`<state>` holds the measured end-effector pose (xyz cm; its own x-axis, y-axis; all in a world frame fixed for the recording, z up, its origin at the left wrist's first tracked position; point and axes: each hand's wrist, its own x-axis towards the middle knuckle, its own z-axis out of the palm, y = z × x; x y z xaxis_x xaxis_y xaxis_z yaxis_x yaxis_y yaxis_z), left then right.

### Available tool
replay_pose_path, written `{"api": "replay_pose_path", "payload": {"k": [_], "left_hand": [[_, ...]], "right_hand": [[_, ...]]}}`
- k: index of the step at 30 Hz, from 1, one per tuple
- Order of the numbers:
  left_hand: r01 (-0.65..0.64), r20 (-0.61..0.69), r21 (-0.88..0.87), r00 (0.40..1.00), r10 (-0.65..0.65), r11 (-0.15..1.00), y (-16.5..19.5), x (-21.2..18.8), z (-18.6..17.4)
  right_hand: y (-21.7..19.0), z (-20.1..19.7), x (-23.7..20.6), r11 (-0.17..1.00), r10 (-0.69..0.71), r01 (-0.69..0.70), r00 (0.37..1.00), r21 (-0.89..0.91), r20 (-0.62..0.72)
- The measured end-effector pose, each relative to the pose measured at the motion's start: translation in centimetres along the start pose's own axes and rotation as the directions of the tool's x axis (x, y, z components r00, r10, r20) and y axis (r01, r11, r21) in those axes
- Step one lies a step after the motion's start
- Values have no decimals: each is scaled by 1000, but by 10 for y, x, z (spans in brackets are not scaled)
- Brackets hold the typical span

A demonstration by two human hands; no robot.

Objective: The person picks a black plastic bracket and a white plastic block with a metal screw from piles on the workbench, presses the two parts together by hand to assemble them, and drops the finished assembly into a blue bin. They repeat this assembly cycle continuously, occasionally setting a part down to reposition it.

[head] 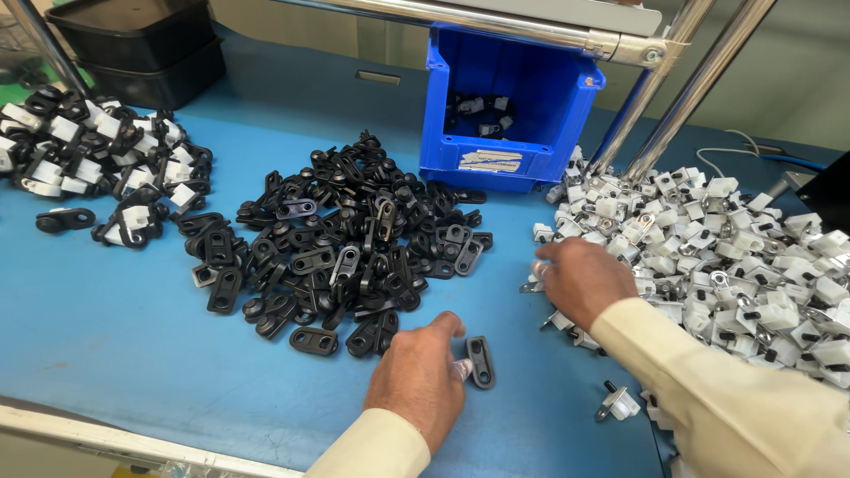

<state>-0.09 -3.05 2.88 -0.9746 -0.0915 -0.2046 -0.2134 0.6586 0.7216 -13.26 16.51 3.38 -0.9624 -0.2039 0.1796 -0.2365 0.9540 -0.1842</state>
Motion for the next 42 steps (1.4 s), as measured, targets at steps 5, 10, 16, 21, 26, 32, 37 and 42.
{"api": "replay_pose_path", "payload": {"k": [5,10,16,21,26,32,37,42], "left_hand": [[-61,-13,-43,998,60,997,4,-2,-7],[-11,63,-18,998,12,1000,9,2,-7],[35,89,-11,995,-34,999,12,8,-5],[41,82,25,996,-43,999,11,13,-5],[2,84,24,996,-4,1000,7,21,-5],[1,92,-4,996,-1,1000,2,29,-1],[15,106,-64,994,-8,998,-4,33,-1],[12,140,-107,990,3,994,-7,36,-4]], "right_hand": [[-3,9,5,968,-138,93,973,235,185],[-12,7,-18,946,-2,-19,998,324,66],[-32,8,-36,977,-175,165,982,136,68],[-34,9,-36,985,-121,111,990,129,72],[-31,15,-61,945,-221,220,975,243,-26],[-37,17,-77,936,-214,222,975,275,-59],[-46,14,-89,950,-121,136,990,280,-71],[-49,18,-97,948,-121,145,988,284,-101]]}}
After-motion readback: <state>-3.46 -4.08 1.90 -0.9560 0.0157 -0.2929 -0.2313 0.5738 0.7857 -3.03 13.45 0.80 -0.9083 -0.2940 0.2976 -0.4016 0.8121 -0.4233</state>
